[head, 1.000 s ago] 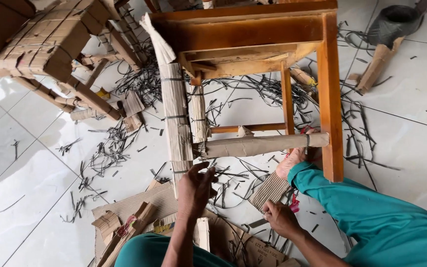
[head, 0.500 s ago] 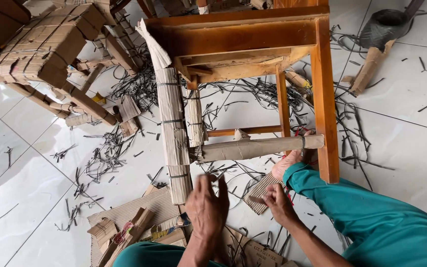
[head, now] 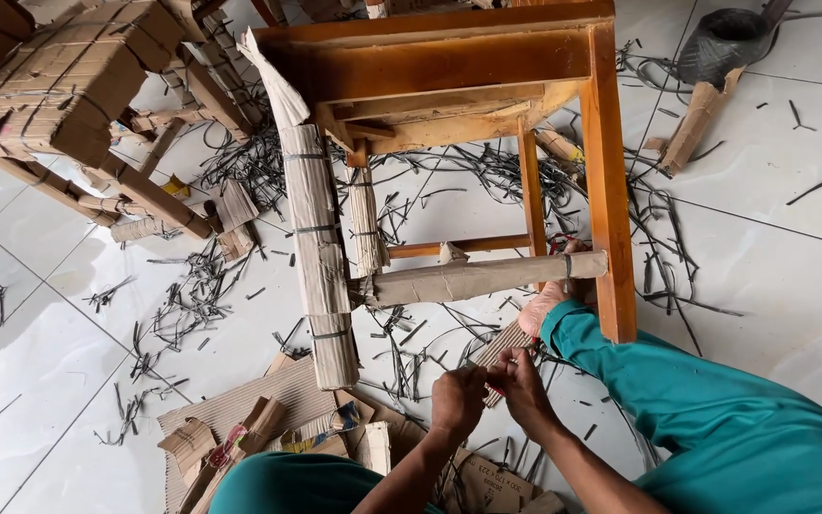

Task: Wrapping wooden furniture legs with protective cardboard and securing them by threading and tying plastic strips.

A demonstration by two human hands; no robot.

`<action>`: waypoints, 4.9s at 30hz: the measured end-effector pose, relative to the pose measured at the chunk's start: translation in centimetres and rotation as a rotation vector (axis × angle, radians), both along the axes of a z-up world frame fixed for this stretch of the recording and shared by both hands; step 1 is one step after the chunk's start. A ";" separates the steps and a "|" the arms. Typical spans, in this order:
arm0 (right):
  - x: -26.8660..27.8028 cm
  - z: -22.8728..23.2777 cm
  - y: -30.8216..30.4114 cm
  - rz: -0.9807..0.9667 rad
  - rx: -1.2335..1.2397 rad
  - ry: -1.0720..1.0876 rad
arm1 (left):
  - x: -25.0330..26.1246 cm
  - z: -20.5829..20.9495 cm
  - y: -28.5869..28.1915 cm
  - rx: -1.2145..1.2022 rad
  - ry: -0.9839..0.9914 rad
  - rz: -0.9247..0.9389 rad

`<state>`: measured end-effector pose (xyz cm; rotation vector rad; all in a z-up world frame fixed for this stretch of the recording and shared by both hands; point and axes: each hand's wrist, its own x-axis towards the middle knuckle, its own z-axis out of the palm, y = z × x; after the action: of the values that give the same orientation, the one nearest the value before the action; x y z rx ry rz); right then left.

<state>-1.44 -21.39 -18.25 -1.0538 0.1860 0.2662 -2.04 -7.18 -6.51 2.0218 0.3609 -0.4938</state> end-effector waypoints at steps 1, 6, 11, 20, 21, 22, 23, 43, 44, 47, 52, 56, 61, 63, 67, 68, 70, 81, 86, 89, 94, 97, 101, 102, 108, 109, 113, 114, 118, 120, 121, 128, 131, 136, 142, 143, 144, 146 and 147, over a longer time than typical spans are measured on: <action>0.1 -0.2 -0.2 0.000 0.000 -0.003 | 0.1 0.0 -0.2 0.000 -0.003 0.000; -0.6 2.6 -1.3 0.086 -0.369 -0.221 | 1.3 1.6 -0.6 0.227 -0.008 -0.149; -1.0 5.0 -0.9 0.139 -0.958 -0.575 | 0.8 4.0 0.0 0.263 -0.296 -0.172; 0.0 5.0 -1.7 0.157 -0.987 -0.658 | -0.4 12.5 2.1 0.303 -0.786 0.109; 0.0 5.7 -1.6 0.130 -0.987 -0.687 | -0.2 13.1 2.5 0.141 -0.913 0.416; 0.2 6.2 -1.4 0.134 -0.986 -0.695 | -0.1 12.5 2.9 0.142 -0.918 0.423; 0.3 6.6 -1.2 0.127 -0.930 -0.678 | 0.0 11.8 3.2 0.110 -0.769 0.470; 2.3 14.8 5.2 0.125 -0.723 -0.742 | 0.3 11.5 6.4 -0.348 -0.512 0.769; 2.6 15.4 5.8 0.131 -0.733 -0.782 | 0.4 11.3 6.5 -0.341 -0.526 0.762; 3.5 14.9 7.2 0.171 -0.728 -0.746 | 0.5 10.3 6.6 -0.352 -0.588 0.732; 4.4 15.0 8.8 0.239 -0.649 -0.645 | 0.9 9.3 6.8 -0.321 -0.630 0.700; 4.9 15.1 9.4 0.273 -0.628 -0.558 | 0.9 9.2 6.9 -0.345 -0.644 0.662; 4.5 14.2 9.1 0.308 -0.614 -0.606 | 0.5 9.0 6.8 -0.305 -0.672 0.642; 4.2 10.7 9.0 0.352 -0.599 -0.473 | -0.1 8.8 6.5 -0.273 -0.661 0.605; 2.4 11.6 9.2 0.288 -0.513 -0.455 | -0.5 10.5 7.1 -0.154 -0.818 0.577; 2.4 12.6 9.1 0.239 -0.499 -0.452 | -0.1 11.4 7.6 -0.013 -0.849 0.511; 2.6 13.5 8.9 0.188 -0.486 -0.453 | 1.2 12.1 8.7 0.127 -0.883 0.441; 2.5 12.9 8.7 0.201 -0.459 -0.429 | 3.5 14.2 8.1 0.433 -0.962 0.317; 2.5 14.7 9.4 0.216 -0.424 -0.429 | 1.8 11.9 9.2 0.569 -0.978 0.285; 2.7 15.1 10.2 0.239 -0.409 -0.409 | 0.9 11.5 9.3 0.623 -1.063 0.259; 3.3 14.8 11.2 0.235 -0.420 -0.407 | 0.9 10.3 9.5 0.714 -1.123 0.233; 3.4 14.7 11.1 0.284 -0.447 -0.372 | 1.0 9.5 9.6 0.743 -1.152 0.206; 3.1 13.5 11.0 0.337 -0.440 -0.356 | 0.9 10.1 9.3 0.692 -1.137 0.204; 2.9 13.3 10.9 0.340 -0.402 -0.387 | 0.8 10.3 9.2 0.670 -1.145 0.202; 3.7 14.2 11.2 0.292 -0.387 -0.395 | 0.7 10.4 8.8 0.665 -1.143 0.220; 3.9 14.2 11.2 0.292 -0.387 -0.397 | 0.7 10.4 9.0 0.665 -1.145 0.222; 3.7 14.4 11.0 0.354 -0.420 -0.404 | 0.7 9.4 8.9 0.665 -1.157 0.196; 3.4 14.4 11.0 0.365 -0.413 -0.389 | 0.5 8.9 8.9 0.666 -1.188 0.150; 2.6 13.8 10.7 0.336 -0.369 -0.398 | 0.6 9.4 9.5 0.587 -1.187 0.213; 1.9 14.5 10.0 0.384 -0.442 -0.390 | 0.3 11.0 10.1 0.508 -1.142 0.436; 1.7 13.2 9.5 0.379 -0.444 -0.399 | 0.9 11.3 11.0 0.505 -1.151 0.436; -4.0 1.5 4.9 0.464 -0.737 -0.118 | 2.1 12.7 12.9 0.532 -0.760 0.479; -5.0 -2.8 2.4 0.574 -0.940 0.059 | 2.8 13.7 11.9 0.351 -0.648 0.402; -5.2 -6.4 -2.1 0.737 -1.330 0.147 | 3.7 11.5 12.2 0.419 -0.680 0.326; 4.7 8.7 -9.6 -0.040 -1.278 -0.408 | 3.4 10.9 12.9 0.335 -0.676 0.265; 4.2 16.0 -9.7 0.450 -1.181 -0.328 | 2.9 11.1 12.7 0.343 -0.628 0.303; 2.8 23.1 -9.5 0.919 -1.034 -0.244 | 2.8 11.5 12.4 0.352 -0.587 0.339; 5.3 24.9 -13.6 0.728 -1.016 -0.228 | 2.9 11.1 12.1 0.358 -0.570 0.357; 6.7 25.9 -15.6 0.549 -0.989 -0.217 | 3.0 11.0 12.1 0.370 -0.548 0.384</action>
<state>5.29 -37.01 7.67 -2.1052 -0.2075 0.5776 0.95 4.91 4.53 2.2640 0.5081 0.3905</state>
